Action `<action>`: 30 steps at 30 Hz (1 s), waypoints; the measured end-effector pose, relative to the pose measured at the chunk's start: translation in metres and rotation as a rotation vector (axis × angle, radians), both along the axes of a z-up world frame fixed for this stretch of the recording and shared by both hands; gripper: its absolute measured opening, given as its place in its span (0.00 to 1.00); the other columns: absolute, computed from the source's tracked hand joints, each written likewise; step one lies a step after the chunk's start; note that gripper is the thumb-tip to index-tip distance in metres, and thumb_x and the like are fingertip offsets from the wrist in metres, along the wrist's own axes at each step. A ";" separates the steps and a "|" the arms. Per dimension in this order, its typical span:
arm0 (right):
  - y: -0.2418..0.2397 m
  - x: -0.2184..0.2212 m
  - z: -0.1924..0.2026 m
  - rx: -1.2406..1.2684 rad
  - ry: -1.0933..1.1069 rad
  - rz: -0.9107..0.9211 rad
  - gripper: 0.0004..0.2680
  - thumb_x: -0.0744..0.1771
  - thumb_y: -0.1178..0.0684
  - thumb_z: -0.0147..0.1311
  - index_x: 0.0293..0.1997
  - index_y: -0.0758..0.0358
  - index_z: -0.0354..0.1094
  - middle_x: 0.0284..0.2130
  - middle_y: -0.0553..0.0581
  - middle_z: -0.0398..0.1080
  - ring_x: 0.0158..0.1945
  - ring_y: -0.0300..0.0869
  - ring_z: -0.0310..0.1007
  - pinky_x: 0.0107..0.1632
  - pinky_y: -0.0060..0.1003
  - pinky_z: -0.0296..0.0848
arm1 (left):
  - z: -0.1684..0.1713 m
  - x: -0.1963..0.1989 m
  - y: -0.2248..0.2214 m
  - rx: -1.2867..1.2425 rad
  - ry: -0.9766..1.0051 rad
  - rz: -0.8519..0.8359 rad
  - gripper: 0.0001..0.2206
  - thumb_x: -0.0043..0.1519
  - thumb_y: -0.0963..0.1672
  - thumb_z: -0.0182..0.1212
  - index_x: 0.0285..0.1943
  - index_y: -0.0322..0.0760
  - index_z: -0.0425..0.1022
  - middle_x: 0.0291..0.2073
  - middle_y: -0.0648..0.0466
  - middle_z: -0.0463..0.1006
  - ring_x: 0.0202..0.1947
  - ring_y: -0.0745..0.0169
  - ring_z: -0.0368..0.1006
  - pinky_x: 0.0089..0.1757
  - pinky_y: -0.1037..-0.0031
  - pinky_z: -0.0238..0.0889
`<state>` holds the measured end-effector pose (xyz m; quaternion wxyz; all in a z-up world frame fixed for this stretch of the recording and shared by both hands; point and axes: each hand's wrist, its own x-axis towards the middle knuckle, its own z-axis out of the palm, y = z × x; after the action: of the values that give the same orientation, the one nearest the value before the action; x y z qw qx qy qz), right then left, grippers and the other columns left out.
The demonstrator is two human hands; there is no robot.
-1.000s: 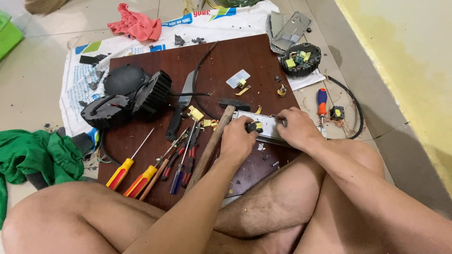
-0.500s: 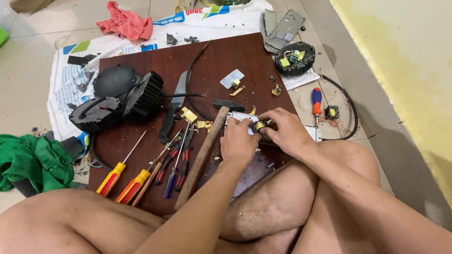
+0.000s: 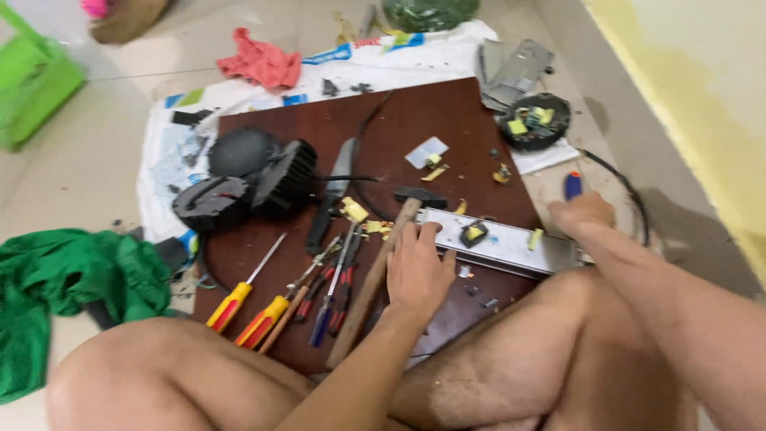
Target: Disassembling electronic devices to extract components using hand tools like screwdrivers, hammers, and pliers.
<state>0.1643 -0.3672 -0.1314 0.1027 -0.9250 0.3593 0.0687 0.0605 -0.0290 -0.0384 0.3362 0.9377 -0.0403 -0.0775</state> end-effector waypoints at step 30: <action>0.105 -0.076 0.123 1.535 -0.613 -0.123 0.08 0.70 0.51 0.52 0.54 0.55 0.68 0.45 0.52 0.64 0.44 0.38 0.57 0.45 0.36 0.55 | -0.069 -0.024 0.087 0.398 -0.129 0.069 0.18 0.58 0.45 0.65 0.55 0.37 0.69 0.50 0.45 0.76 0.53 0.40 0.68 0.48 0.46 0.65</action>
<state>0.0880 -0.2620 -0.0088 0.8025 -0.5542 0.2186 0.0340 0.0363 0.0577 -0.1070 0.1435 0.9895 -0.0134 -0.0123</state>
